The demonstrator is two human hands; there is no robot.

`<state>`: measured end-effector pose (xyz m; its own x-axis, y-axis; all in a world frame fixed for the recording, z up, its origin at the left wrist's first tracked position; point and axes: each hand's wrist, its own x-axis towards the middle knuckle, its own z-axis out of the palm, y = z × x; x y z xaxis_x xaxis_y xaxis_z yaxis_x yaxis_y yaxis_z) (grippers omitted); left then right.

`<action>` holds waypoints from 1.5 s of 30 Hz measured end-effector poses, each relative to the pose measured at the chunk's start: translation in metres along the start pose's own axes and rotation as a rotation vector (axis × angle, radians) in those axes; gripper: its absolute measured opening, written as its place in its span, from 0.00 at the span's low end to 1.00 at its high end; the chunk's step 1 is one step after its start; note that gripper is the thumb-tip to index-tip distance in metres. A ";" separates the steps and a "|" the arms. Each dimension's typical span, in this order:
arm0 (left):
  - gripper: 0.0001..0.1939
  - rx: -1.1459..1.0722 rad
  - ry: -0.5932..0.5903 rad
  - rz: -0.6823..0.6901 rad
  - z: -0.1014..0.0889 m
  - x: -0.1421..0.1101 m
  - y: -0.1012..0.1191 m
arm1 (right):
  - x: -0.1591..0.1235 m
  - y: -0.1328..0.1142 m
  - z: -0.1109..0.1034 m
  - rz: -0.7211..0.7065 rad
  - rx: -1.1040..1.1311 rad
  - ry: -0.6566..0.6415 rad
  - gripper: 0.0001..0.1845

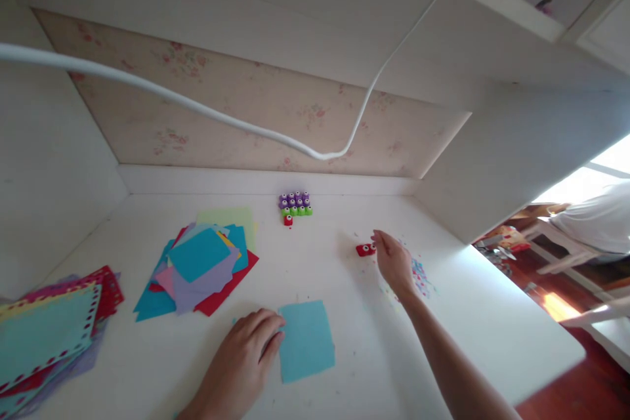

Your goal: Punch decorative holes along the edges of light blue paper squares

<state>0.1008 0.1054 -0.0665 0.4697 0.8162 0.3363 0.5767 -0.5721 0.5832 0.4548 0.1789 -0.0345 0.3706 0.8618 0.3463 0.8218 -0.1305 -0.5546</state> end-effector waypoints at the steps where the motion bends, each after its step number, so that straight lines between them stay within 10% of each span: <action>1: 0.08 0.009 -0.012 -0.001 -0.001 0.000 0.001 | -0.001 -0.010 0.007 -0.060 0.026 -0.028 0.24; 8: 0.09 0.036 -0.112 0.134 -0.009 0.002 0.020 | -0.001 -0.101 0.090 -0.390 0.115 -0.299 0.22; 18: 0.09 0.125 -0.170 0.222 -0.010 0.006 0.020 | 0.032 -0.146 0.144 -0.211 0.074 -0.341 0.11; 30: 0.14 0.116 0.304 -0.077 -0.020 0.003 -0.015 | -0.053 -0.135 0.079 -0.258 0.572 -0.690 0.24; 38: 0.15 0.050 -0.013 -0.006 -0.014 0.000 -0.015 | -0.113 -0.132 0.041 -0.410 0.562 -0.856 0.21; 45: 0.14 0.047 -0.052 0.021 -0.013 0.003 -0.011 | -0.106 -0.086 0.030 -0.539 0.102 -0.564 0.30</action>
<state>0.0875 0.1154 -0.0625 0.5150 0.7997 0.3086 0.5969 -0.5929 0.5405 0.3320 0.1130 -0.0465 -0.3657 0.9158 0.1661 0.7720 0.3981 -0.4955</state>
